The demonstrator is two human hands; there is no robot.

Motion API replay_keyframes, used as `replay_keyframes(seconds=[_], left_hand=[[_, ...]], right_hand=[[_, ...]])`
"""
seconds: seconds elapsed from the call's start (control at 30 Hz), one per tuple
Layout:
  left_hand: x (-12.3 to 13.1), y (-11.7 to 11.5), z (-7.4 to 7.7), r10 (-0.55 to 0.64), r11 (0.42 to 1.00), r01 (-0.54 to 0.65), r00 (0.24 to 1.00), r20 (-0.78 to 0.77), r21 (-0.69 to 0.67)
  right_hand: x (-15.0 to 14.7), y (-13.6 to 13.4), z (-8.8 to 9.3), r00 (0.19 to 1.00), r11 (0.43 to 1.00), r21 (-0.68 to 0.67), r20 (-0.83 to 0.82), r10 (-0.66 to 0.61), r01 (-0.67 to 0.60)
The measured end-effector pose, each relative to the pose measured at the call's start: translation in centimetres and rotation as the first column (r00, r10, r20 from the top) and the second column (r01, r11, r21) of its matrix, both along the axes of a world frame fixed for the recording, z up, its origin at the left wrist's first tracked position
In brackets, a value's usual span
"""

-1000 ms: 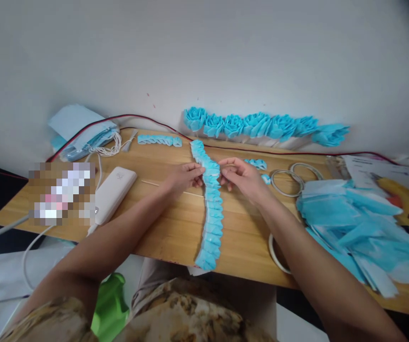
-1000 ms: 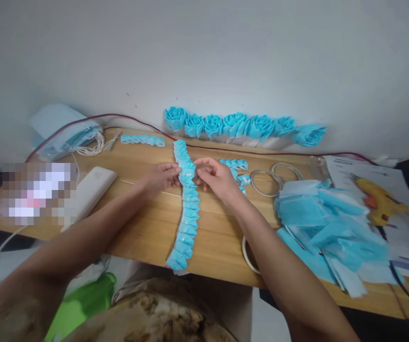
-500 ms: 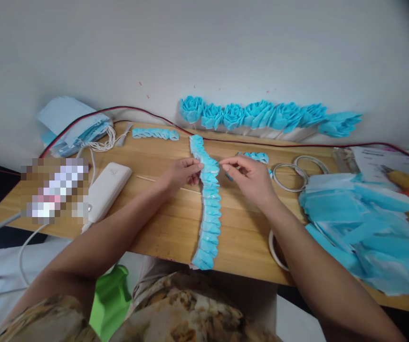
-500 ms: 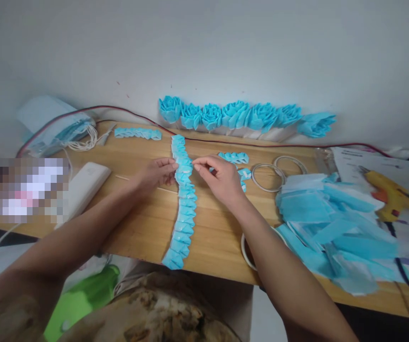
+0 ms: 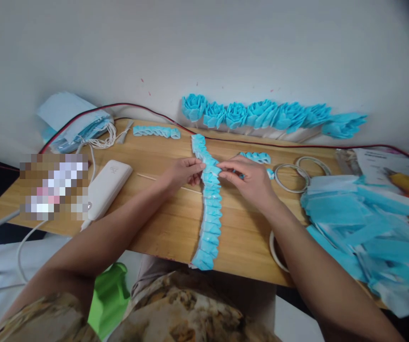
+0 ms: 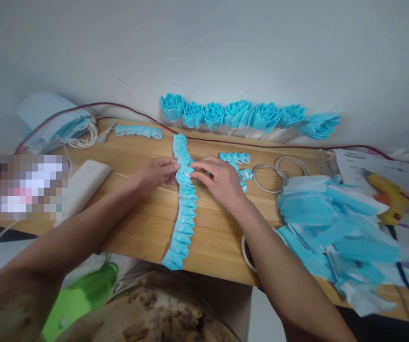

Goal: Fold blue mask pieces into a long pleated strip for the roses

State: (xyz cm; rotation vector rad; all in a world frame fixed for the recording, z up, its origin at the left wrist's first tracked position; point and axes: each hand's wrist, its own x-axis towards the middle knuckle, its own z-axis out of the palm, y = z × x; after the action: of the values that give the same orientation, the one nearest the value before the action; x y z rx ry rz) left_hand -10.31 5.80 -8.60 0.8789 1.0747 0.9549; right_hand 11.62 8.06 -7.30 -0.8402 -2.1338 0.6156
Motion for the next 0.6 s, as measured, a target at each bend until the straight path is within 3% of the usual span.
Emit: replay_keyframes(seconds=[0.4,0.6], left_hand=[[-0.01,-0.24,0.32,-0.073,0.997,0.075,0.993,-0.094,0.015],[0.15,-0.18,0.42,-0.095,0.995,0.098,0.988,-0.123,0.021]], right_hand=[[-0.12,0.19,-0.52,0.994,0.976,0.218,0.109,0.001,-0.025],[-0.44,-0.1,-0.38,0.987,0.957,0.288,0.141,-0.07,0.027]])
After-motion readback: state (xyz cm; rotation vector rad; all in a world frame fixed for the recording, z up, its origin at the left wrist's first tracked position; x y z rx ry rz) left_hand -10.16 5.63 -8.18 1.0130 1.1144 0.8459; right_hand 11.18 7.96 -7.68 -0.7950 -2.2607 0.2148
